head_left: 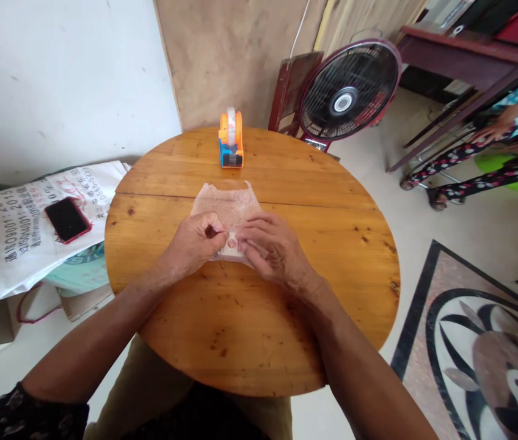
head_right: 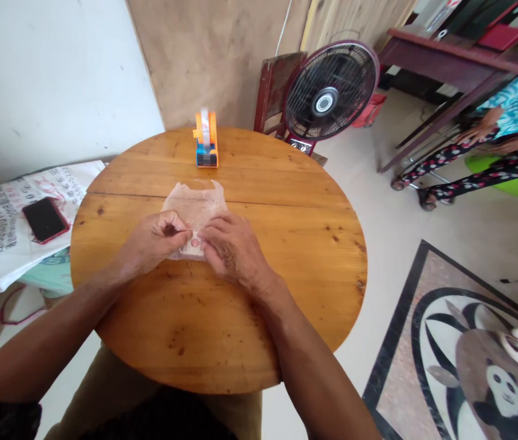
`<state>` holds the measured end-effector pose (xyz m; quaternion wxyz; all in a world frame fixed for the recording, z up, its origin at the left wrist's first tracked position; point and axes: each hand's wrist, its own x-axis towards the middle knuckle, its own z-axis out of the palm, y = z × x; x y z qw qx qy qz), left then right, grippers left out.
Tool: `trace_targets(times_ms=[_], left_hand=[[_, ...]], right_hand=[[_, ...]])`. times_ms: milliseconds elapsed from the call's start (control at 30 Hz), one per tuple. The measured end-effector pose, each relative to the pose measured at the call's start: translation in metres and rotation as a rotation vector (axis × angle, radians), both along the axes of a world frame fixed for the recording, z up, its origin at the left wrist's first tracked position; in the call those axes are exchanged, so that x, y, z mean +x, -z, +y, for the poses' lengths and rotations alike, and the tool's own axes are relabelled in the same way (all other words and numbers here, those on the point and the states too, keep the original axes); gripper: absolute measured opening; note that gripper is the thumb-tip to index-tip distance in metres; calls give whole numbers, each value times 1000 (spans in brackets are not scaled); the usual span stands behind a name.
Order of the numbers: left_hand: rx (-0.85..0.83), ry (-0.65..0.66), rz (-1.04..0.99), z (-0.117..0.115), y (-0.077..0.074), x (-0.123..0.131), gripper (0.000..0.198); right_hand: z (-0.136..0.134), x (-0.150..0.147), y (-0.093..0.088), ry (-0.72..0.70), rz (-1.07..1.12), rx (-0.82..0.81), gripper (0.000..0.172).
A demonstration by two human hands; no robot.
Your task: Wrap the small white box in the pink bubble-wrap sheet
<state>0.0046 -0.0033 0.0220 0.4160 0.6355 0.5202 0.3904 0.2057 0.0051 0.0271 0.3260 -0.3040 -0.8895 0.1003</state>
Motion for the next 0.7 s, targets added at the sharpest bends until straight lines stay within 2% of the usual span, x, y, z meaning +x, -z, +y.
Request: trace_targets(times_ms=[100, 200, 367, 500, 600, 700], left_hand=[[-14, 36, 4, 1, -3, 0, 18], [-36, 28, 54, 0, -9, -9, 27], [-104, -43, 292, -9, -12, -37, 39], [-95, -133, 484, -14, -12, -51, 45], [-110, -187, 515, -15, -14, -56, 57], [-192, -166, 500, -15, -18, -57, 67]], right_hand=[[-5, -2, -4, 19, -141, -12, 14], [-9, -3, -6, 58, -243, 8, 18], [-15, -7, -12, 99, -351, 15, 17], [-17, -11, -17, 106, -472, 37, 23], [-18, -13, -18, 117, -517, 61, 26], [-18, -14, -17, 117, -518, 73, 26]])
